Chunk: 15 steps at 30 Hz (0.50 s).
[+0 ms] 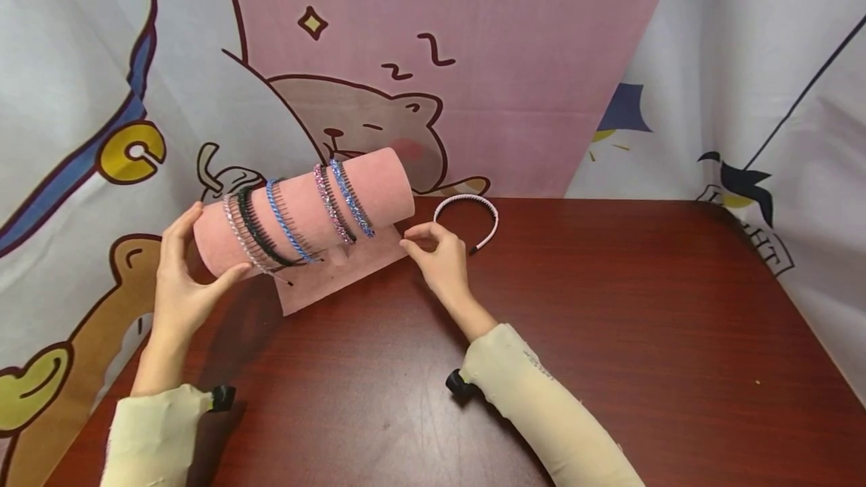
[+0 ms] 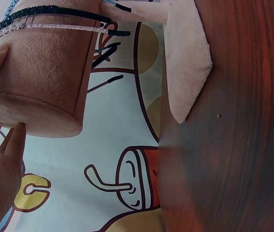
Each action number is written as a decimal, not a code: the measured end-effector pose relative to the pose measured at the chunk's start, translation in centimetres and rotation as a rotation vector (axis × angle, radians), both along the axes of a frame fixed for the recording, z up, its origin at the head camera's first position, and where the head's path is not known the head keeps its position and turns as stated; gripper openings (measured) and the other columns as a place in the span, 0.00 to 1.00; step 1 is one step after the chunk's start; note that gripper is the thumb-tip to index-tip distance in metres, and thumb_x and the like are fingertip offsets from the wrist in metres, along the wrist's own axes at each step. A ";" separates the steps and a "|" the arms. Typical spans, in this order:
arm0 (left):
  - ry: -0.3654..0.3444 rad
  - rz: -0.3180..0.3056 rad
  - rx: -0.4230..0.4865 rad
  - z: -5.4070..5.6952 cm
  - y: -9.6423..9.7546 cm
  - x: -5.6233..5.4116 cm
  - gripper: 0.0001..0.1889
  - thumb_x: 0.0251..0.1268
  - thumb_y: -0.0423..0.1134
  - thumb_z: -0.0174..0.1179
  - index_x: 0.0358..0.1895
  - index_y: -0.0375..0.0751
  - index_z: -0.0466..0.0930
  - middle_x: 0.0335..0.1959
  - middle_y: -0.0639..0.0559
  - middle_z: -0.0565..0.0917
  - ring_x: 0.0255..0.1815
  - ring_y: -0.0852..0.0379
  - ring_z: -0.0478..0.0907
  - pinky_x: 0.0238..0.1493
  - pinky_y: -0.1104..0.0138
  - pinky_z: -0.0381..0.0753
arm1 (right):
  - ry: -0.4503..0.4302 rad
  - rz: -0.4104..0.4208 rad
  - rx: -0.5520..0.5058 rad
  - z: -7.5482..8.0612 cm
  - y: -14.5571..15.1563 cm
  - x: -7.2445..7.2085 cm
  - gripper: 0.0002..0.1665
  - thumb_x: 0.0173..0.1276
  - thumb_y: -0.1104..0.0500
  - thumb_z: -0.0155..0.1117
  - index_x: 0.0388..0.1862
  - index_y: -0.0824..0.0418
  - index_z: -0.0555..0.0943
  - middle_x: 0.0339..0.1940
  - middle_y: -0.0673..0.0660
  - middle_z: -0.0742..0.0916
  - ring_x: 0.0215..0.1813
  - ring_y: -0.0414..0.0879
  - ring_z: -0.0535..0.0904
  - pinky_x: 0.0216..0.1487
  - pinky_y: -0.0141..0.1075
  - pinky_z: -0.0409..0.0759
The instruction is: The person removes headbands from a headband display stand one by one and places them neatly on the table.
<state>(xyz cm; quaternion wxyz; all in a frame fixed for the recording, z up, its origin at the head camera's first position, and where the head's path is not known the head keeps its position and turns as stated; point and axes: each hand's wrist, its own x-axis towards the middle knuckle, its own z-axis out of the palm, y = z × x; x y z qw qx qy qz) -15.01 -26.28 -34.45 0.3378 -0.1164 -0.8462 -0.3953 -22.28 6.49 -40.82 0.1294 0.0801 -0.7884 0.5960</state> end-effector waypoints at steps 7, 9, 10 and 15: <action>-0.001 -0.003 0.006 0.4 0.3 0.2 0.51 0.39 0.23 0.76 0.74 0.39 0.63 0.74 0.37 0.65 0.77 0.56 0.59 0.74 0.75 0.54 | 0.017 0.015 0.019 0.4 -0.8 0.2 0.09 0.62 0.60 0.73 0.41 0.59 0.87 0.40 0.57 0.91 0.47 0.47 0.85 0.50 0.50 0.79; -0.007 -0.001 0.007 0.4 0.3 0.2 0.51 0.39 0.23 0.76 0.74 0.39 0.63 0.74 0.37 0.65 0.77 0.56 0.59 0.74 0.75 0.54 | 0.019 0.019 0.019 0.4 -1.0 0.2 0.09 0.62 0.60 0.73 0.41 0.59 0.87 0.40 0.57 0.91 0.47 0.47 0.85 0.49 0.46 0.79; -0.008 -0.001 0.007 0.4 0.3 0.3 0.51 0.39 0.23 0.76 0.74 0.39 0.63 0.74 0.36 0.65 0.77 0.56 0.59 0.74 0.75 0.54 | 0.020 0.022 0.018 0.4 -1.1 0.2 0.09 0.62 0.60 0.73 0.41 0.59 0.87 0.40 0.57 0.91 0.47 0.47 0.85 0.48 0.45 0.79; -0.007 -0.004 0.008 0.4 0.4 0.3 0.51 0.38 0.22 0.76 0.74 0.38 0.63 0.74 0.35 0.65 0.77 0.56 0.59 0.74 0.75 0.54 | 0.035 0.037 0.007 0.6 -1.6 0.2 0.09 0.62 0.59 0.73 0.41 0.60 0.87 0.39 0.57 0.91 0.45 0.46 0.86 0.46 0.42 0.81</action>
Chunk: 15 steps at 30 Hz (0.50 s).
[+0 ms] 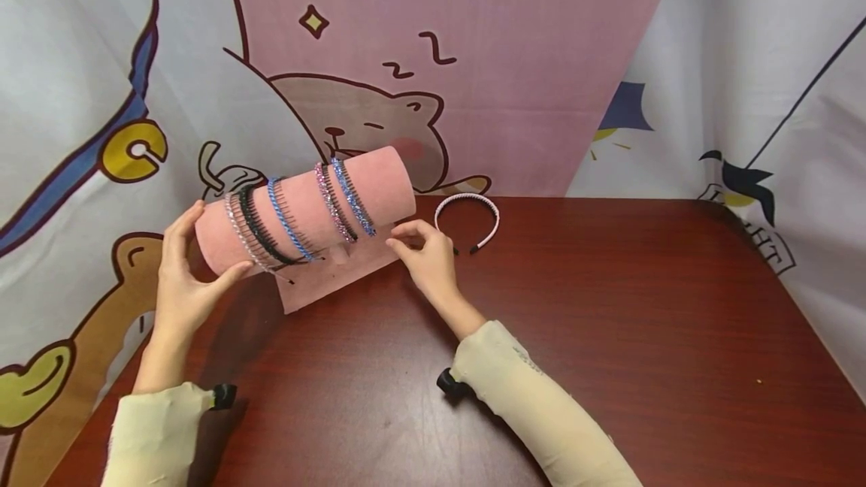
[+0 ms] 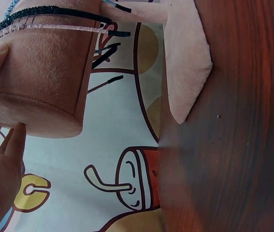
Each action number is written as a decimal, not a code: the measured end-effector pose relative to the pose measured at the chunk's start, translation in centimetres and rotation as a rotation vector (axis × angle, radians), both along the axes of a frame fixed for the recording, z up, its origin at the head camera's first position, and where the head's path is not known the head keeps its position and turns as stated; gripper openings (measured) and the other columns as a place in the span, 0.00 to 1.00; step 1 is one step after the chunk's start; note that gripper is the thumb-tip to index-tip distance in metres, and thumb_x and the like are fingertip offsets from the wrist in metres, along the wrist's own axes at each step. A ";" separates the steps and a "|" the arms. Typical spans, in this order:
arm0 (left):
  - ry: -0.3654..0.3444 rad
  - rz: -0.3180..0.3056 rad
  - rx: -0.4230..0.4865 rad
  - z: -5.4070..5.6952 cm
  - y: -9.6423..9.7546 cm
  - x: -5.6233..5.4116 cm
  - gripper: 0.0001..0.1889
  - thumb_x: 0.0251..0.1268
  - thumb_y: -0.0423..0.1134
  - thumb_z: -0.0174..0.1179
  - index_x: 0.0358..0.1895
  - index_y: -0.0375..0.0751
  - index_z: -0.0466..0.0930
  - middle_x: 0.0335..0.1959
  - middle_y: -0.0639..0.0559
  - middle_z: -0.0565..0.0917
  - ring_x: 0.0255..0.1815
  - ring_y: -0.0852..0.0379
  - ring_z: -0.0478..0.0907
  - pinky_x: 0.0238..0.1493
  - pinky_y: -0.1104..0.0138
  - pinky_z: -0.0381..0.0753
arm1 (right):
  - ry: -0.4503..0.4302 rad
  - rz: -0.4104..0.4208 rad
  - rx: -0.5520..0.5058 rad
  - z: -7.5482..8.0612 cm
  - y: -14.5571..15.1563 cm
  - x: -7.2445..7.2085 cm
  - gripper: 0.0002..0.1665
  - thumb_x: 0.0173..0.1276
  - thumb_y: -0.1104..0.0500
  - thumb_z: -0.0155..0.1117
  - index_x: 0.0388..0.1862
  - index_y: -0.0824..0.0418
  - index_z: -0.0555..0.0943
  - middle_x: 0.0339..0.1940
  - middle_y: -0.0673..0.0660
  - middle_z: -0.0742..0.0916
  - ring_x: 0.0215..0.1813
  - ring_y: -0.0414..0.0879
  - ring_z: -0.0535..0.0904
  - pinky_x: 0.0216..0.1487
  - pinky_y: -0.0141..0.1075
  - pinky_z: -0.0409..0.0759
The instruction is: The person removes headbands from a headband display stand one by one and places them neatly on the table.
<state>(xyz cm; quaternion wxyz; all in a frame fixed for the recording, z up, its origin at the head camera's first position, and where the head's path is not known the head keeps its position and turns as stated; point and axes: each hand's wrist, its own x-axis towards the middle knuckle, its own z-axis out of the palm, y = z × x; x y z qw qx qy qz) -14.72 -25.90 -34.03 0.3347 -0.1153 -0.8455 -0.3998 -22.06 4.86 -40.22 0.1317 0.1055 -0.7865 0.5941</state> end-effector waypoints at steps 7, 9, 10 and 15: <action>-0.010 0.003 0.001 0.0 0.0 -0.1 0.52 0.39 0.22 0.76 0.74 0.38 0.62 0.74 0.36 0.65 0.77 0.57 0.59 0.74 0.75 0.54 | 0.002 0.025 -0.069 0.1 -0.8 0.0 0.09 0.61 0.63 0.73 0.40 0.63 0.87 0.39 0.60 0.91 0.44 0.47 0.87 0.50 0.47 0.85; -0.009 0.003 0.001 -0.1 0.0 -0.1 0.52 0.38 0.22 0.76 0.74 0.38 0.62 0.74 0.36 0.65 0.77 0.57 0.59 0.74 0.76 0.54 | -0.002 0.034 -0.093 0.2 -1.0 0.0 0.09 0.61 0.65 0.73 0.41 0.64 0.87 0.39 0.61 0.91 0.44 0.48 0.87 0.50 0.47 0.85; -0.009 0.003 0.001 -0.1 0.0 -0.1 0.52 0.39 0.22 0.76 0.74 0.38 0.62 0.74 0.36 0.65 0.77 0.57 0.59 0.74 0.76 0.54 | -0.004 0.037 -0.101 0.2 -1.1 0.0 0.09 0.61 0.65 0.73 0.41 0.64 0.87 0.39 0.61 0.91 0.44 0.49 0.88 0.50 0.46 0.85; -0.013 0.008 -0.004 -0.2 -0.1 0.0 0.52 0.39 0.23 0.76 0.75 0.40 0.62 0.74 0.37 0.65 0.77 0.56 0.58 0.74 0.75 0.54 | -0.007 0.043 -0.120 0.3 -1.6 0.1 0.09 0.61 0.65 0.73 0.41 0.64 0.87 0.40 0.62 0.91 0.46 0.51 0.88 0.51 0.44 0.85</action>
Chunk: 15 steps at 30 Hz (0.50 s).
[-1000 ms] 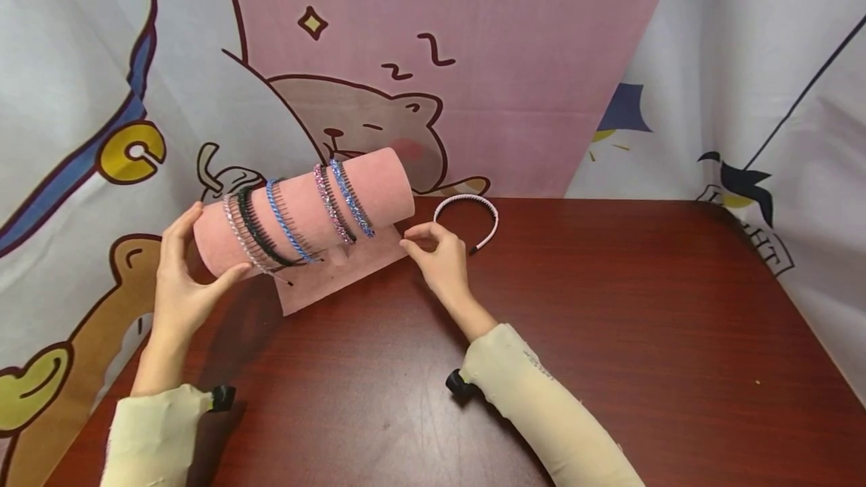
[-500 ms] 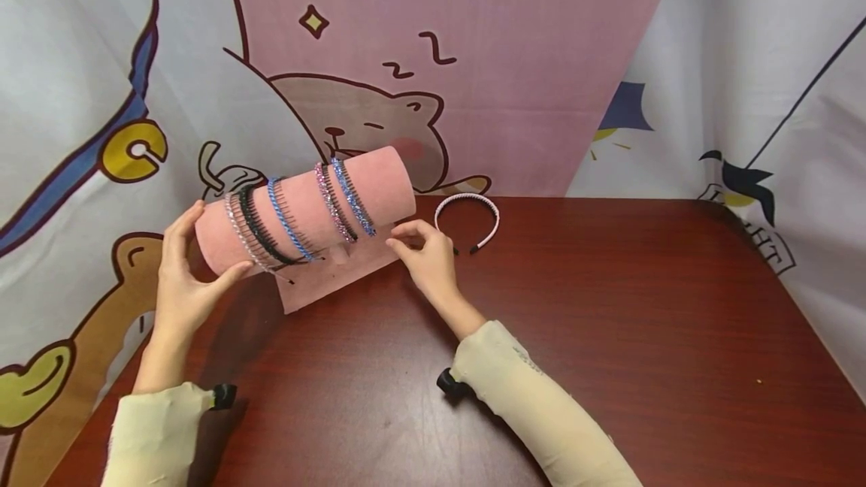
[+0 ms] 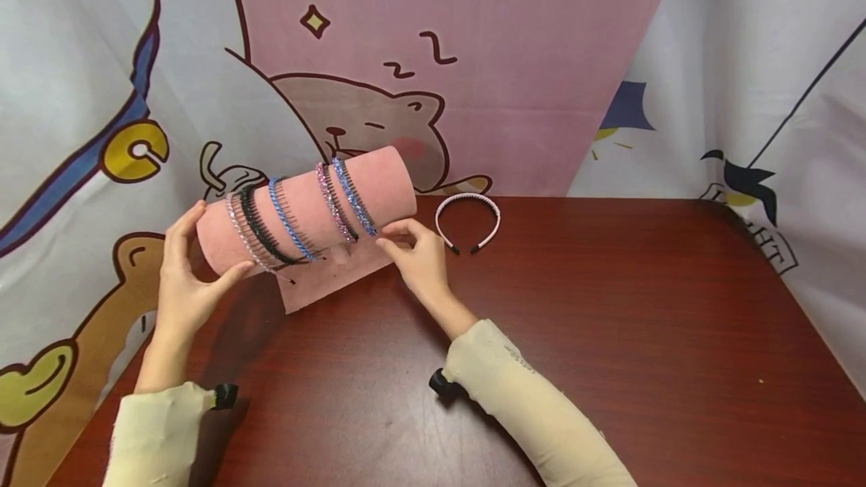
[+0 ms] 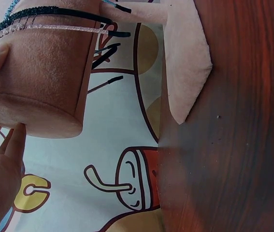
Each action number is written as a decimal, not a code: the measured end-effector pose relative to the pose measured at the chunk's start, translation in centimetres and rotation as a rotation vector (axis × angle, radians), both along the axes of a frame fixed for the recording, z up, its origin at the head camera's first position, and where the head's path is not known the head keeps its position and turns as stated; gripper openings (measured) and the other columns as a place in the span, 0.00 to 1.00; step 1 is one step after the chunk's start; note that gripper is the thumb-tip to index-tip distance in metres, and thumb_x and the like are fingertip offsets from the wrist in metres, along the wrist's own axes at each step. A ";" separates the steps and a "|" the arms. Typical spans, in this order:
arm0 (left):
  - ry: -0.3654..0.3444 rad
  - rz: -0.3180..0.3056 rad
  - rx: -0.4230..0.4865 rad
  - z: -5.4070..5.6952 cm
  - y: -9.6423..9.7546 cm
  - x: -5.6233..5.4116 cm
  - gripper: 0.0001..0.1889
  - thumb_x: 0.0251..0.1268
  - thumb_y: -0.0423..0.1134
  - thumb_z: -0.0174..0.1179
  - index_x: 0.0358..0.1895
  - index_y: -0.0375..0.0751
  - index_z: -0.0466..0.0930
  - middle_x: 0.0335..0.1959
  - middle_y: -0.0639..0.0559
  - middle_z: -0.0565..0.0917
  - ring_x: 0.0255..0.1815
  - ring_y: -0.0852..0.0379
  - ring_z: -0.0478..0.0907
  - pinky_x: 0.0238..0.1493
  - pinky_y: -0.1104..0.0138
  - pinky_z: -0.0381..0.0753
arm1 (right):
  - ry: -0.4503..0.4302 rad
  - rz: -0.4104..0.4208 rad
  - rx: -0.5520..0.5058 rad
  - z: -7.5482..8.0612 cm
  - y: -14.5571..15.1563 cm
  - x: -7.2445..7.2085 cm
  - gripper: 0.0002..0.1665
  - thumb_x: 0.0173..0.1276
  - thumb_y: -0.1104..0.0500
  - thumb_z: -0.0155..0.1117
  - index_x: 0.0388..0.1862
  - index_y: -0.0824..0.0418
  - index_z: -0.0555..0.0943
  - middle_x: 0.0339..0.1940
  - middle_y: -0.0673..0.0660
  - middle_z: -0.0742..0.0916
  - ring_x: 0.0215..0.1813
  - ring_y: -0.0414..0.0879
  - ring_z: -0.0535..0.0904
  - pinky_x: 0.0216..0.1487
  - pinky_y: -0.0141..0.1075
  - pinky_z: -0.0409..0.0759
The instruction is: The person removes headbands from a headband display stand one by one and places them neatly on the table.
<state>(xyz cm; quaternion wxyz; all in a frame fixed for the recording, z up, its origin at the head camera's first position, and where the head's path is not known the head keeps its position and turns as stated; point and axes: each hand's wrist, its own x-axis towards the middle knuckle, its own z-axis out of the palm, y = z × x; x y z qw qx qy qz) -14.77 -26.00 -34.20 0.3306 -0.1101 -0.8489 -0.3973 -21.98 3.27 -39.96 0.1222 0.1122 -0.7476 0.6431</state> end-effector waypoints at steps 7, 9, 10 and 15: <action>-0.004 0.003 0.006 0.0 0.0 0.1 0.52 0.39 0.22 0.76 0.75 0.40 0.62 0.75 0.39 0.65 0.77 0.56 0.59 0.74 0.76 0.54 | -0.010 0.003 -0.022 0.1 -0.3 0.1 0.10 0.61 0.64 0.73 0.42 0.64 0.86 0.41 0.62 0.91 0.48 0.52 0.88 0.52 0.40 0.85; -0.002 0.000 0.007 0.1 0.1 0.1 0.52 0.39 0.22 0.76 0.75 0.39 0.62 0.75 0.39 0.65 0.77 0.56 0.59 0.74 0.76 0.54 | -0.015 0.004 -0.037 0.1 -0.4 0.1 0.11 0.61 0.64 0.73 0.42 0.65 0.86 0.42 0.62 0.90 0.49 0.52 0.88 0.52 0.39 0.85; 0.000 -0.002 0.008 0.1 0.1 0.1 0.52 0.39 0.21 0.76 0.74 0.39 0.62 0.75 0.38 0.65 0.77 0.56 0.59 0.74 0.76 0.54 | -0.018 0.004 -0.047 0.1 -0.5 0.1 0.11 0.61 0.64 0.74 0.42 0.66 0.86 0.42 0.63 0.90 0.49 0.52 0.88 0.52 0.39 0.85; -0.001 -0.005 0.008 0.1 0.2 0.1 0.51 0.39 0.21 0.75 0.74 0.38 0.62 0.74 0.37 0.64 0.77 0.56 0.59 0.74 0.76 0.54 | -0.030 0.025 -0.133 0.0 -0.9 0.2 0.13 0.60 0.67 0.73 0.43 0.70 0.85 0.44 0.68 0.89 0.50 0.57 0.87 0.53 0.38 0.85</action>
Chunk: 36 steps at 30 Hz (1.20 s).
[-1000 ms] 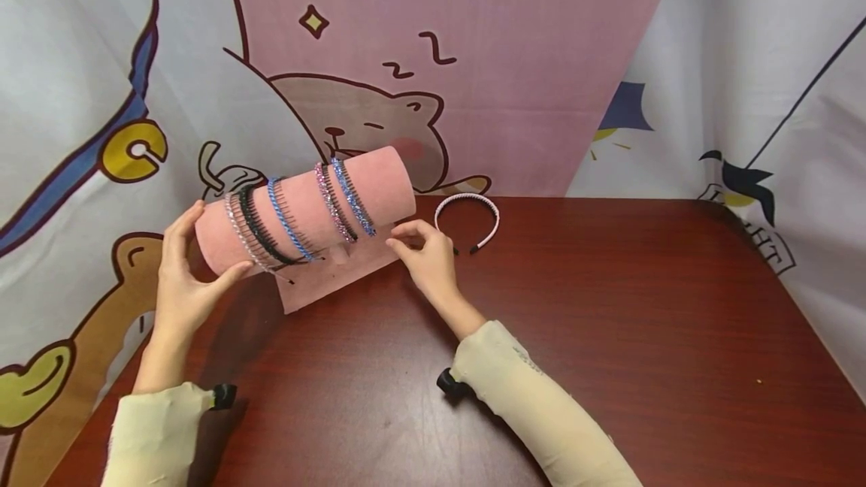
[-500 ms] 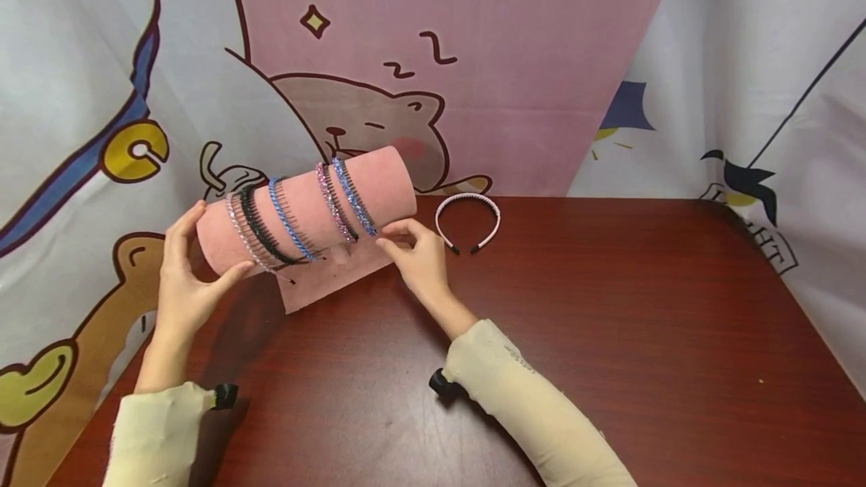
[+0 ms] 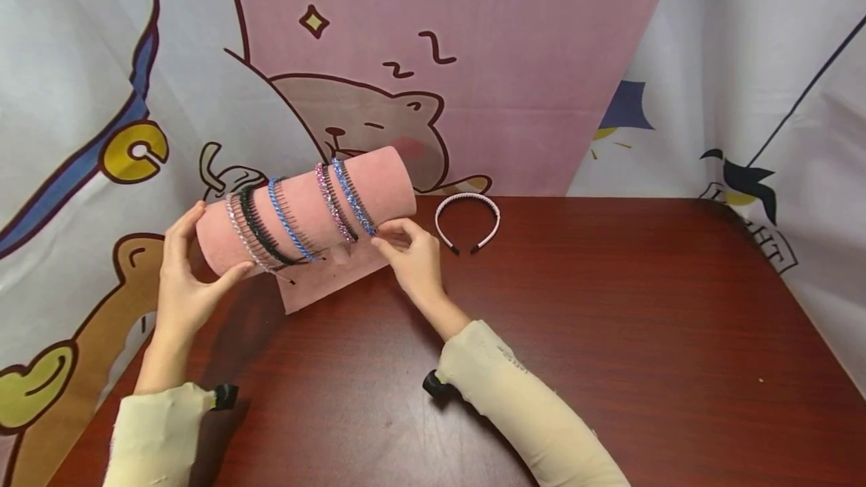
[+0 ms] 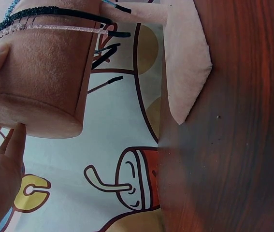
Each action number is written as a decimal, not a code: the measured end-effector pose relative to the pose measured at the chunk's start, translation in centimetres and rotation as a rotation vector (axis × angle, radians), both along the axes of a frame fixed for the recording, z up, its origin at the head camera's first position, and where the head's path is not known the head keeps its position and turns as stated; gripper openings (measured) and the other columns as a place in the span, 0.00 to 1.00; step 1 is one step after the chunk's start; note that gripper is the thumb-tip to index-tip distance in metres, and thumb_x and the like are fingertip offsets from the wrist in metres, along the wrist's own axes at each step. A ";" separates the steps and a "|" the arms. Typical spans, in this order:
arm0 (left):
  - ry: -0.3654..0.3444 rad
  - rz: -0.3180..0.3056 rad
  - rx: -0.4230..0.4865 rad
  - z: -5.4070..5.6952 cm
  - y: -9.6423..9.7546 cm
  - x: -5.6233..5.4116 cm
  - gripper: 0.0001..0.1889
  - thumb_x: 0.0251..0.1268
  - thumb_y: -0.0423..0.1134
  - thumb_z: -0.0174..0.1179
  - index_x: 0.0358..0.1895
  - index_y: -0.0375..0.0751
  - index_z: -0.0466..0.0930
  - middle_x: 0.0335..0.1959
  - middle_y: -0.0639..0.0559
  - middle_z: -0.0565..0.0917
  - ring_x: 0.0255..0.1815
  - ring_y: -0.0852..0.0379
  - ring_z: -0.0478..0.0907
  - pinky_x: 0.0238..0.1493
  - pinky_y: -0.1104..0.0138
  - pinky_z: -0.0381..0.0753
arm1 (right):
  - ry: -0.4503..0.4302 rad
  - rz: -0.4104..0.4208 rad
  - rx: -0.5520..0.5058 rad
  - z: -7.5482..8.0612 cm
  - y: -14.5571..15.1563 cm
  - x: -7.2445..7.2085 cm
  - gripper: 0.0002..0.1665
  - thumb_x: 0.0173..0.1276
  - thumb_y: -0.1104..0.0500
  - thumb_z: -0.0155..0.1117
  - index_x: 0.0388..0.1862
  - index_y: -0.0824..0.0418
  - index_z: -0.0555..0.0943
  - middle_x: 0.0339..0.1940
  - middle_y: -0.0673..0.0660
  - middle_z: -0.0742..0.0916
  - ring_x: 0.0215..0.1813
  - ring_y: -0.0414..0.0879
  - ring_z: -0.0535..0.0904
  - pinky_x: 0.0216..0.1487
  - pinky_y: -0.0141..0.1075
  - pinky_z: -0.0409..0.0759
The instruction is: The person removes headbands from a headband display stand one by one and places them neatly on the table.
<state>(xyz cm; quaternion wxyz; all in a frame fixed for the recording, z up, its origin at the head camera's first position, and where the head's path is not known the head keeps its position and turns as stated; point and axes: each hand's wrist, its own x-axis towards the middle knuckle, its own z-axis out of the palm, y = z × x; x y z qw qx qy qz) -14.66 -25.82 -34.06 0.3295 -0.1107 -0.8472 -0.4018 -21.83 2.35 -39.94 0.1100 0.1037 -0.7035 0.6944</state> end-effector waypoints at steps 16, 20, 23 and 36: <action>-0.016 0.010 0.001 -0.1 0.0 0.1 0.52 0.40 0.22 0.76 0.75 0.40 0.62 0.75 0.38 0.64 0.77 0.56 0.58 0.74 0.76 0.54 | 0.040 -0.125 -0.077 -0.9 -2.2 0.4 0.16 0.58 0.68 0.74 0.43 0.73 0.81 0.43 0.69 0.87 0.48 0.63 0.86 0.50 0.41 0.86; -0.007 0.008 -0.001 -0.1 0.0 0.0 0.51 0.39 0.21 0.75 0.74 0.38 0.62 0.75 0.38 0.64 0.77 0.57 0.58 0.74 0.76 0.54 | 0.052 -0.171 -0.103 -1.3 -2.8 0.4 0.18 0.57 0.67 0.75 0.43 0.72 0.79 0.43 0.70 0.86 0.47 0.64 0.85 0.53 0.51 0.84; 0.002 0.005 -0.003 -0.1 0.1 0.0 0.51 0.39 0.21 0.75 0.74 0.36 0.62 0.74 0.37 0.64 0.77 0.57 0.58 0.74 0.76 0.54 | 0.067 -0.208 -0.103 -1.4 -3.2 0.4 0.18 0.57 0.67 0.76 0.43 0.71 0.79 0.43 0.69 0.86 0.47 0.63 0.85 0.53 0.53 0.83; 0.026 -0.003 -0.004 0.0 0.0 0.0 0.51 0.37 0.20 0.75 0.73 0.34 0.63 0.73 0.35 0.65 0.76 0.58 0.59 0.74 0.76 0.54 | 0.116 -0.265 -0.070 -1.4 -3.6 0.2 0.11 0.59 0.67 0.73 0.37 0.70 0.81 0.39 0.65 0.84 0.44 0.58 0.83 0.49 0.50 0.84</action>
